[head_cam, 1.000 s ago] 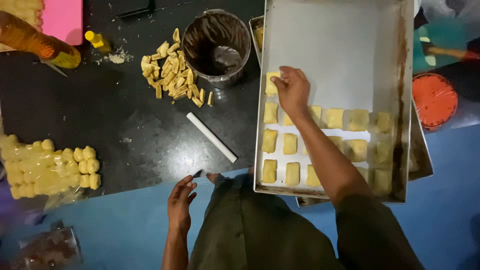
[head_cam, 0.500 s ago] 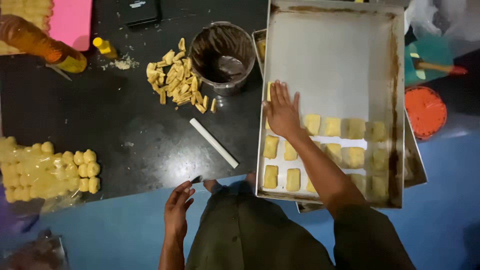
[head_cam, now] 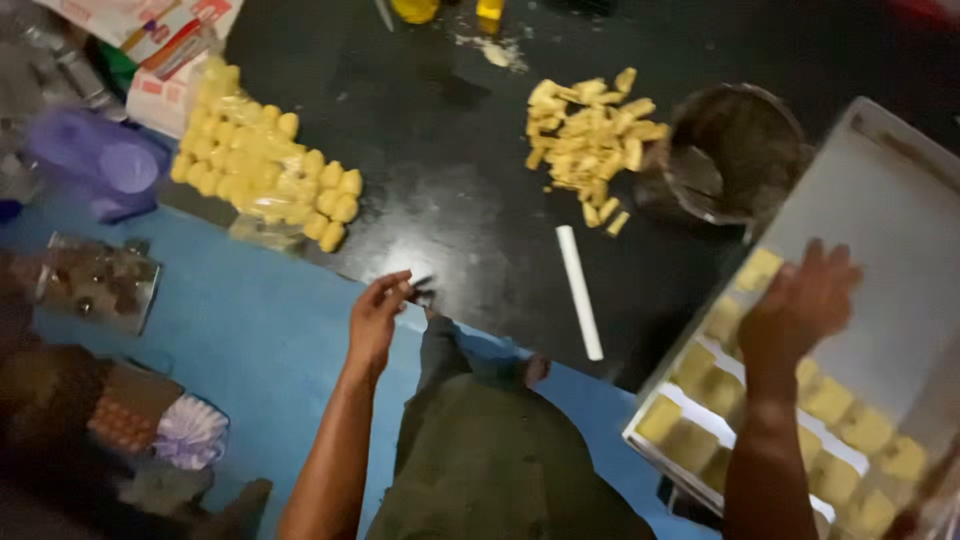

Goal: The person flattens dough balls on a black countertop using a white rolling pin. They scoop a dark filling from a container and place it onto the flattened dough, then add sliced banana pieces. The person folds the dough over the filling to create a rectangular pastry and places it onto a baking tray. This process is repeated multiple times.

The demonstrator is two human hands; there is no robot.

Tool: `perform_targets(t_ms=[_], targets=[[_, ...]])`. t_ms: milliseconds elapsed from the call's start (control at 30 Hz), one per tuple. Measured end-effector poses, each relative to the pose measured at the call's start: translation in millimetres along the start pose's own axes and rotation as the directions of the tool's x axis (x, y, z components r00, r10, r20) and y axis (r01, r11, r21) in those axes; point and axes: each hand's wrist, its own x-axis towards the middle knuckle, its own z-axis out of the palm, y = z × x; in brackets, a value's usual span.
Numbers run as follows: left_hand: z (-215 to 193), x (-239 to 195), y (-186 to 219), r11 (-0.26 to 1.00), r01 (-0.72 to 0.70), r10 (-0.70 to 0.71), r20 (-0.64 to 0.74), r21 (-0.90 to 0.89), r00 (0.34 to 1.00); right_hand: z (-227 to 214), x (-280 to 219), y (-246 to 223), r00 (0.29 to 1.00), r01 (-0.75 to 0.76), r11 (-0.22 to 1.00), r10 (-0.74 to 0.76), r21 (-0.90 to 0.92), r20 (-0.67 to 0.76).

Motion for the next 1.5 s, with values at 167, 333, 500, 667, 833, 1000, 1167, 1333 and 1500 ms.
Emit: perform_targets(t_ms=[167, 333, 500, 667, 833, 1000, 1167, 1333, 1500], targets=[[-63.0, 80.2, 61.8, 0.947, -0.295, 0.311, -0.128, 0.124, 0.942, -51.0, 27.6, -101.9, 0.983, 0.18, 0.967, -0.169, 0.179, -0.078], [-137.1, 193.6, 128.9, 0.759, -0.4, 0.533, -0.138, 0.514, 0.835, -54.5, 32.4, -217.8, 0.984, 0.164, 0.945, -0.179, 0.283, 0.027], [-193.0, 345.1, 167.1, 0.513, -0.491, 0.731, -0.058, 0.704, 0.68, 3.9, 7.4, -257.3, 0.988, 0.079, 0.931, -0.122, 0.357, 0.1], [-226.7, 468.5, 158.8, 0.019, -0.262, 0.751, 0.159, 0.965, 0.641, 12.9, 5.8, -295.9, 0.969, 0.036, 0.951, -0.109, 0.309, 0.224], [-243.6, 502.3, 157.4, 0.072, -0.251, 0.695, 0.132, 0.965, 0.707, 24.0, -2.6, -311.5, 0.94, -0.045, 0.972, -0.037, 0.23, 0.339], [-274.1, 502.9, 154.9, 0.1, -0.145, 0.686, 0.038, 0.984, 0.727, 37.1, -3.3, -335.6, 0.885, -0.131, 0.964, 0.009, 0.23, 0.466], [-327.5, 463.7, 122.7, 0.465, 0.083, 0.368, -0.278, 0.881, 0.887, 23.6, 21.3, -376.2, 0.872, -0.194, 0.931, 0.02, 0.309, 0.488], [-344.2, 428.0, 115.3, 0.467, 0.286, 0.016, -0.331, 0.837, 0.943, 35.0, 31.9, -372.1, 0.86, -0.173, 0.948, 0.012, 0.269, 0.511], [-336.5, 455.7, 128.5, 0.407, 0.109, 0.486, -0.316, 0.907, 0.815, 36.4, 34.2, -378.4, 0.881, -0.138, 0.962, 0.01, 0.236, 0.473]])
